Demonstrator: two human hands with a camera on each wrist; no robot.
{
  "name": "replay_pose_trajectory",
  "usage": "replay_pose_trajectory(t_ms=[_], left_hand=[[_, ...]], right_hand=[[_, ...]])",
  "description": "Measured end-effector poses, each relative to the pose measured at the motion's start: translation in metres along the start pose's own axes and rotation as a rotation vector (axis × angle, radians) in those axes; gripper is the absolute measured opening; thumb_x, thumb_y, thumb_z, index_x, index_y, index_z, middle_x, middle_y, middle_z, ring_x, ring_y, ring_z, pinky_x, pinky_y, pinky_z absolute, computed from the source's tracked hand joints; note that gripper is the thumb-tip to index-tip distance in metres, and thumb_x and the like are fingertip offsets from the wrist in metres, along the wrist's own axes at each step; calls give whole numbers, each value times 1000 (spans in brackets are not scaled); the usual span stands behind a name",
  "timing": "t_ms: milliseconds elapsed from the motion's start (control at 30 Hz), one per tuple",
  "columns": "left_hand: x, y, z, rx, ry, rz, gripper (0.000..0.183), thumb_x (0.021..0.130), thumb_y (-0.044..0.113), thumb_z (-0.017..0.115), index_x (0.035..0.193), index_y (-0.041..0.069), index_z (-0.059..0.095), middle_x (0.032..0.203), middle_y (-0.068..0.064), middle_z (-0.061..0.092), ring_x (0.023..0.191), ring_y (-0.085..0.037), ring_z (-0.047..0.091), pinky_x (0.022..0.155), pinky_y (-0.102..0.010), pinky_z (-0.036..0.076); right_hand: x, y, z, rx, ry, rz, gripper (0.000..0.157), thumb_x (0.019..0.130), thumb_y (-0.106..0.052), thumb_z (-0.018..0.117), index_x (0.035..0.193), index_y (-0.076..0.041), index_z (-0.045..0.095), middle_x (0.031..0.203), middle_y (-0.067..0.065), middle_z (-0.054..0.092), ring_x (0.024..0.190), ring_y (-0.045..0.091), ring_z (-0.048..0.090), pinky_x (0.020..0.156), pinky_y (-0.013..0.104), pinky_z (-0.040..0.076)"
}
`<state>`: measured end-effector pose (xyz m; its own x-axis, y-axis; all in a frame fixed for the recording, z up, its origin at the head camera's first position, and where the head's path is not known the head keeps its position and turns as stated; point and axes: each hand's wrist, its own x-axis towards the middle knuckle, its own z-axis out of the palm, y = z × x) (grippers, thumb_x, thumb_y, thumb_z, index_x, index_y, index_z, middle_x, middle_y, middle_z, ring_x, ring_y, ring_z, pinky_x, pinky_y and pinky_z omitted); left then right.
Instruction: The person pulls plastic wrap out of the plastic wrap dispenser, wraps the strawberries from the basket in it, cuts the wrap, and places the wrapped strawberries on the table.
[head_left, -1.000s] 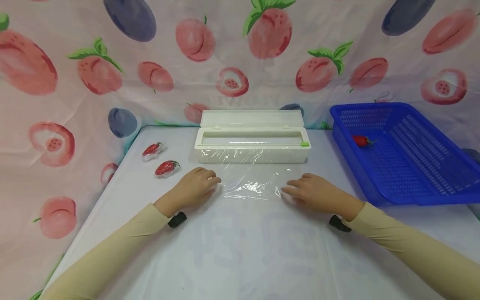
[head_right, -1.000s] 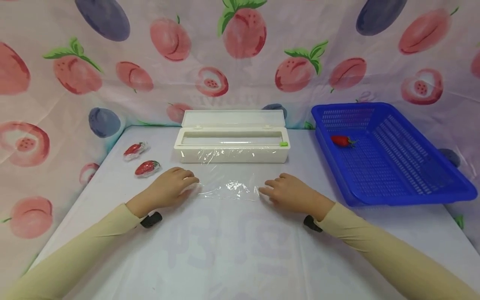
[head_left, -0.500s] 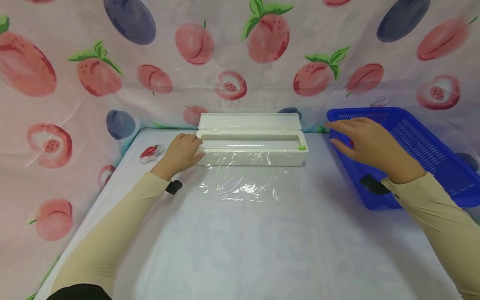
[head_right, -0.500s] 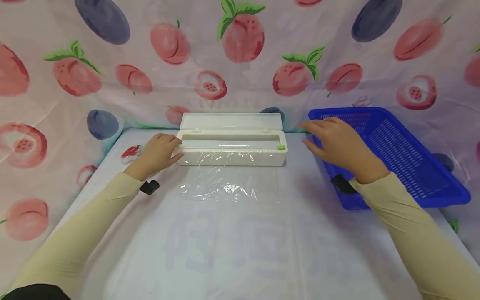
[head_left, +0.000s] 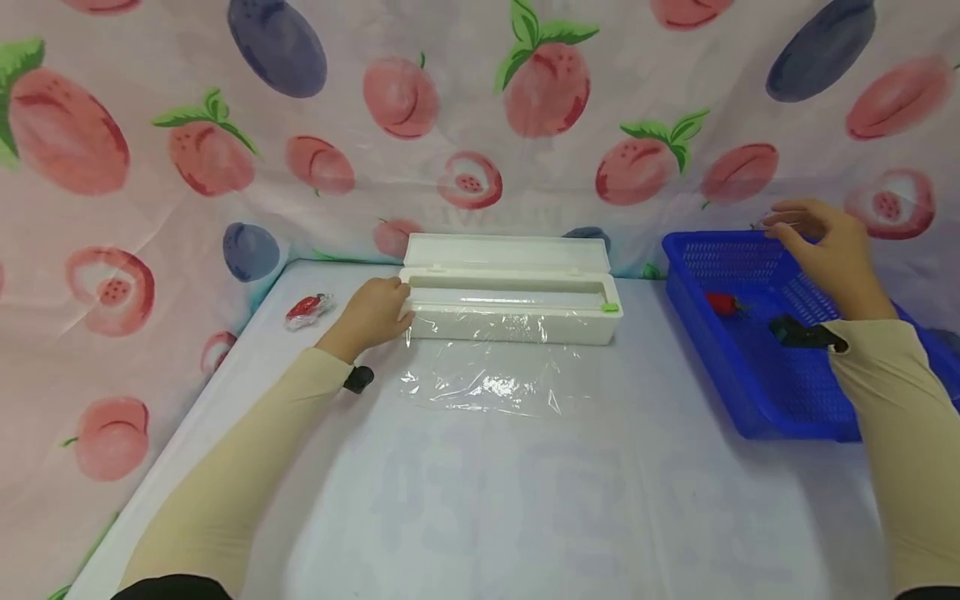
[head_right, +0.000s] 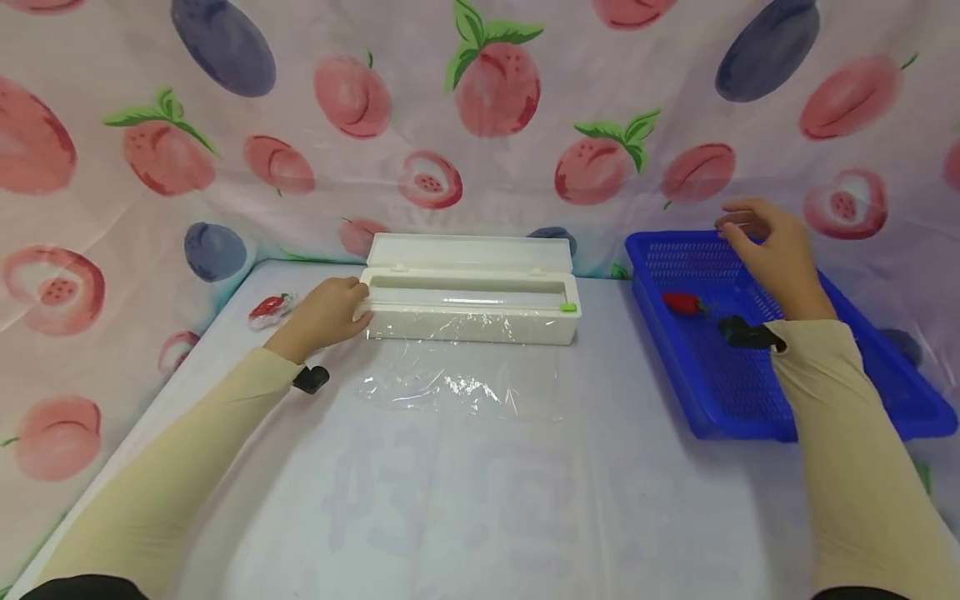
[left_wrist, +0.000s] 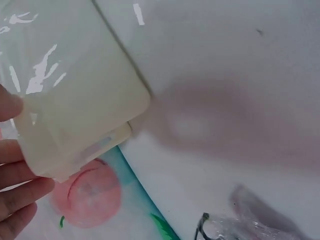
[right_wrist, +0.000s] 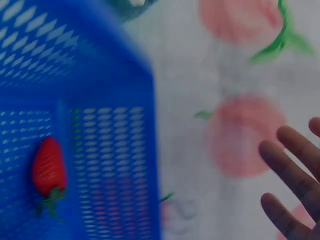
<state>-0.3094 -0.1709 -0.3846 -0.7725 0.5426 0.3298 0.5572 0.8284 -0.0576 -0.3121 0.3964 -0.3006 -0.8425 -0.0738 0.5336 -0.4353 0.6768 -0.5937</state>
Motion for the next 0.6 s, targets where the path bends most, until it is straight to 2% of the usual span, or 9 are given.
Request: replay_pose_trajectory(t_ms=[67,133,200,267,367,467,600], left_hand=[[0,0,3,42,35,29,26,78,18,66,83,-6,59,76,-17,59,65,-34,57,67,-45,49],[1,0,6,75,58,48,26,77,18,64,83,-6,58,77,-18,58,66,-34,57,69,-45,49],[3,0,8,84,55,49,28,76,19,63,86,-6,57,81,-18,58,71,-35,58,74,-46,49],[5,0,10,73,35,30,31,76,21,62,90,-5,55,86,-18,57,78,-35,58,80,-47,48],[6,-4,11,59,1,-17,41,75,27,60,99,-5,52,95,-19,57,91,-37,57,89,-49,44],[6,-8,14,97,-16,-49,51,75,35,59,104,-6,52,101,-21,57,99,-37,55,94,-49,40],[4,-12,15,172,3,-42,57,76,41,56,104,-8,56,103,-22,58,103,-37,53,97,-50,38]], right_hand=[[-1,15,0,51,25,35,28,91,-12,58,118,-17,63,87,-37,59,77,-20,57,69,0,37],[-3,28,1,52,44,67,26,91,-12,58,114,-22,64,84,-38,59,73,-21,57,65,0,38],[-6,41,1,33,47,100,26,92,-12,57,109,-29,63,81,-41,57,71,-22,56,62,0,36],[-6,52,3,42,68,110,27,91,-9,57,104,-32,62,79,-41,58,69,-22,56,60,0,36],[-6,64,7,77,90,132,30,90,-5,56,96,-34,61,75,-40,59,66,-21,57,59,0,38],[-4,71,9,95,97,165,31,89,-3,55,93,-34,60,71,-38,59,63,-19,58,58,1,38],[1,77,11,119,76,220,25,91,-5,54,95,-28,61,69,-37,59,61,-17,58,61,1,39]])
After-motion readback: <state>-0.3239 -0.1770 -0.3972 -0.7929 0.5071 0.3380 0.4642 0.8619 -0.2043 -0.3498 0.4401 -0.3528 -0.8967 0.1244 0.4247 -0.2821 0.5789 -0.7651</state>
